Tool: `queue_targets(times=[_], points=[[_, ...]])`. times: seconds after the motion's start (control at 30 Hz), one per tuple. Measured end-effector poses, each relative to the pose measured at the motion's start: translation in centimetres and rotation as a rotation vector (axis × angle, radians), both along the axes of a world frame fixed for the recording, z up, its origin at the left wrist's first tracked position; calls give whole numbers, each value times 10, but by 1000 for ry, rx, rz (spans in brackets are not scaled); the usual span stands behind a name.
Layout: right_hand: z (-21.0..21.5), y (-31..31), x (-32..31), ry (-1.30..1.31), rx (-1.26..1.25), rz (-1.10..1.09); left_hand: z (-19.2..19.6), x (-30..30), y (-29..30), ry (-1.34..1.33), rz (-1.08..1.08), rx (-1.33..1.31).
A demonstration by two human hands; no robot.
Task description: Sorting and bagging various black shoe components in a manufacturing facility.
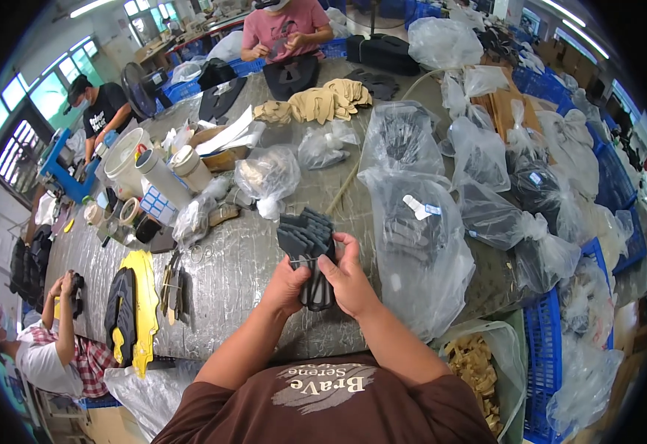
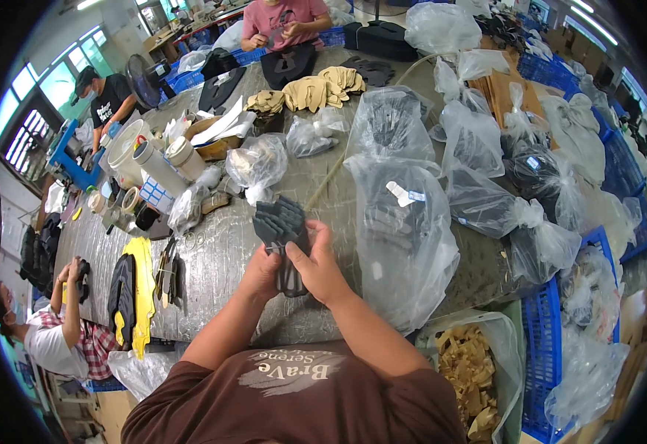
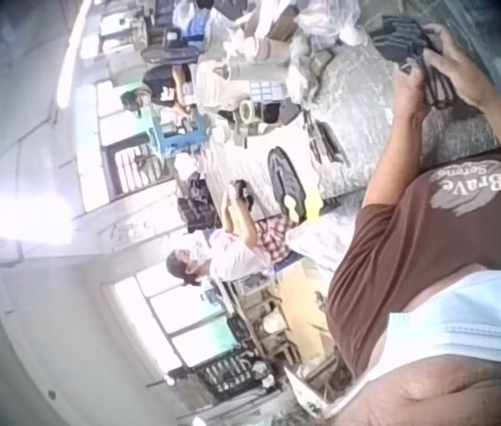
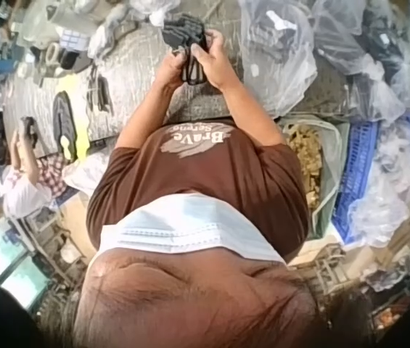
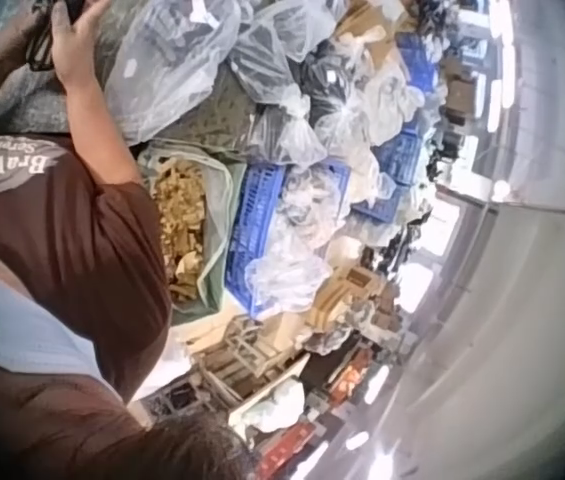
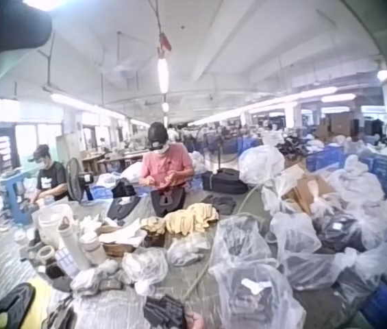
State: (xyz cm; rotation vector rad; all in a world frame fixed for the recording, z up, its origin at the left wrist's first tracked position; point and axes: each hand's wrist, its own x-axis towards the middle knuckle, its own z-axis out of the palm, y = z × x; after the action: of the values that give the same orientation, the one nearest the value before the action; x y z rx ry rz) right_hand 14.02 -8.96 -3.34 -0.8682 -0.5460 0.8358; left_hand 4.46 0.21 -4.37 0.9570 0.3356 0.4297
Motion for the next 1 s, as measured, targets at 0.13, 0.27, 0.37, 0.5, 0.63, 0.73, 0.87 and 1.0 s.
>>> queue_targets(times=[0.13,0.27,0.37,0.5,0.63,0.73,0.87,1.0], points=[[-3,-4,2,-223,-55,36,2,0,2,-90,-51,-74],[-2,-2,4,-382,-48,2,-2,-6,9,-33,-65,-99],[-8,-2,13,-418,-114,67,-1,-6,9,-58,-85,-132],[-2,-1,4,-534,-275,-85,-9,-6,9,-80,-44,-191],[-13,9,-6,-464,-105,-534,-10,1,2,-87,33,-241],[-18,14,-6,-472,-168,-594,-13,2,2,-65,66,-315],[-19,12,-4,-466,-191,-561,-4,4,-2,-83,113,-220],[-14,4,-3,-418,-130,-480,-12,2,-1,-91,152,-353]])
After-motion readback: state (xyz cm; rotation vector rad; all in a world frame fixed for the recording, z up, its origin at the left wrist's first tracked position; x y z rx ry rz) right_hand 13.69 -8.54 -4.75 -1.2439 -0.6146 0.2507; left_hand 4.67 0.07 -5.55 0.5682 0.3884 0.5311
